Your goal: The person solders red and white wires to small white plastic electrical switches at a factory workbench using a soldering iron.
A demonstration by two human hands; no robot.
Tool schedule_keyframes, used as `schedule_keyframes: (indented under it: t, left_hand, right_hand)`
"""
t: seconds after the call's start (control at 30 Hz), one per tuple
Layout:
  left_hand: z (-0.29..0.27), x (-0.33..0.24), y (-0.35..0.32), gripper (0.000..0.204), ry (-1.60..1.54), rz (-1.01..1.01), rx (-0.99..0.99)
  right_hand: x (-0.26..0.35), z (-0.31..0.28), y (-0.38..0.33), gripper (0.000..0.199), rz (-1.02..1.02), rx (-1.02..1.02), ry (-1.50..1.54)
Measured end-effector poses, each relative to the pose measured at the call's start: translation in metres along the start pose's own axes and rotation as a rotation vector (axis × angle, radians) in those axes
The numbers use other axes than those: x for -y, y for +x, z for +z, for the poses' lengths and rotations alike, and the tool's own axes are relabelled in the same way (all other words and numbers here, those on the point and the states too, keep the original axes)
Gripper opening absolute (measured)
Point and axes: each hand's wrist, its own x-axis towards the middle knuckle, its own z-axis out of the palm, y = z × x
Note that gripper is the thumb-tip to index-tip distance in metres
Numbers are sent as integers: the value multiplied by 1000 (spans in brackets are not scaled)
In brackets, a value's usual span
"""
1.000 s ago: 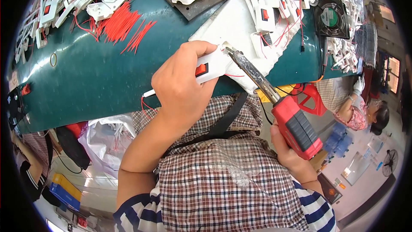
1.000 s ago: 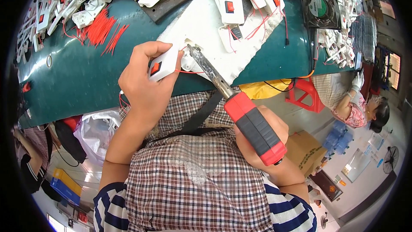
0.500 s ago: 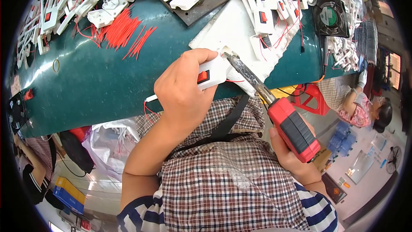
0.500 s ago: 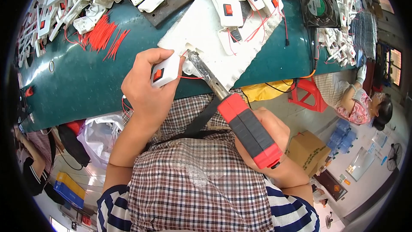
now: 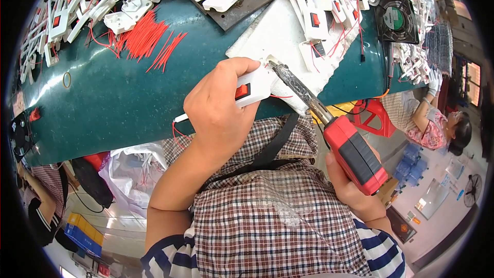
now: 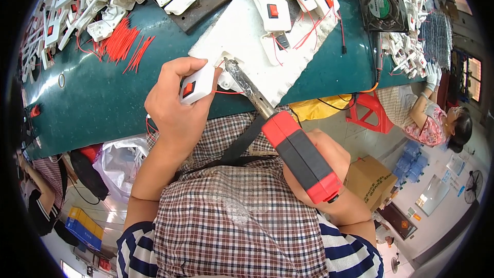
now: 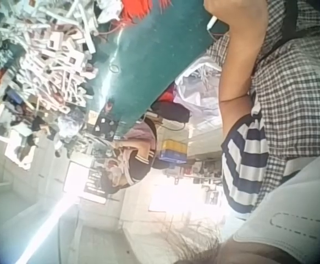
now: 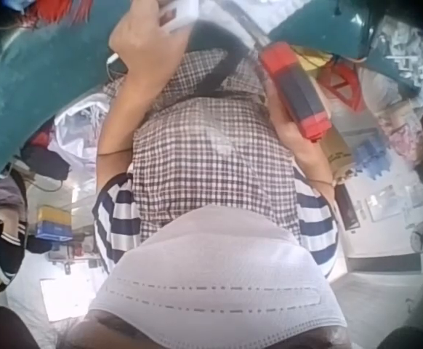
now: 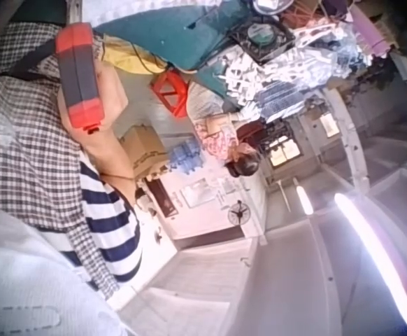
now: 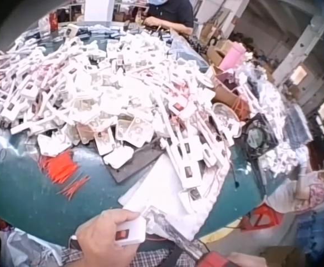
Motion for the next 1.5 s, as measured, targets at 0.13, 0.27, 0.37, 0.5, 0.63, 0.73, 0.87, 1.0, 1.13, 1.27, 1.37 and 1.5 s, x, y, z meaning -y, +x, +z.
schedule_keyframes:
  t: [0.13, 0.27, 0.37, 0.5, 0.63, 0.73, 0.87, 1.0, 1.13, 1.27, 1.37, 1.5]
  left_hand:
    - [0, -2, 1, 33, -2, -9, 11]
    - [0, -1, 1, 33, 10, 0, 4]
    - [0, -1, 1, 33, 6, -11, 4]
    - [-2, 0, 1, 33, -1, -23, 13]
    - [-3, 2, 2, 33, -20, -13, 14]
    - [-3, 1, 2, 33, -26, -24, 13]
    - [-5, 0, 2, 33, -12, -33, 27]
    - [-5, 0, 3, 32, -14, -34, 26]
    - [-4, 1, 2, 33, -25, -30, 26]
    - [-5, 1, 1, 34, -35, -33, 20]
    - [-6, 1, 2, 34, -37, -33, 20]
    - [-7, 1, 4, 33, -31, -29, 24]
  right_hand:
    - [-1, 1, 0, 29, 25, -11, 35]
    - [-2, 2, -1, 29, 22, -16, 54]
    - [-1, 2, 0, 30, 35, -15, 55]
    - [2, 0, 3, 26, -27, -8, -8]
    - [8, -4, 2, 24, 6, 20, -27]
    - [6, 0, 1, 24, 22, -1, -38]
    - [7, 1, 2, 24, 35, -8, -23]
    - [7, 1, 3, 24, 16, 7, -48]
    - [8, 0, 2, 23, 49, -5, -17]
    - [6, -2, -1, 22, -23, -2, -60]
    - [4, 0, -17, 19, 166, -46, 57]
    - [-1, 8, -11, 24, 510, -74, 318]
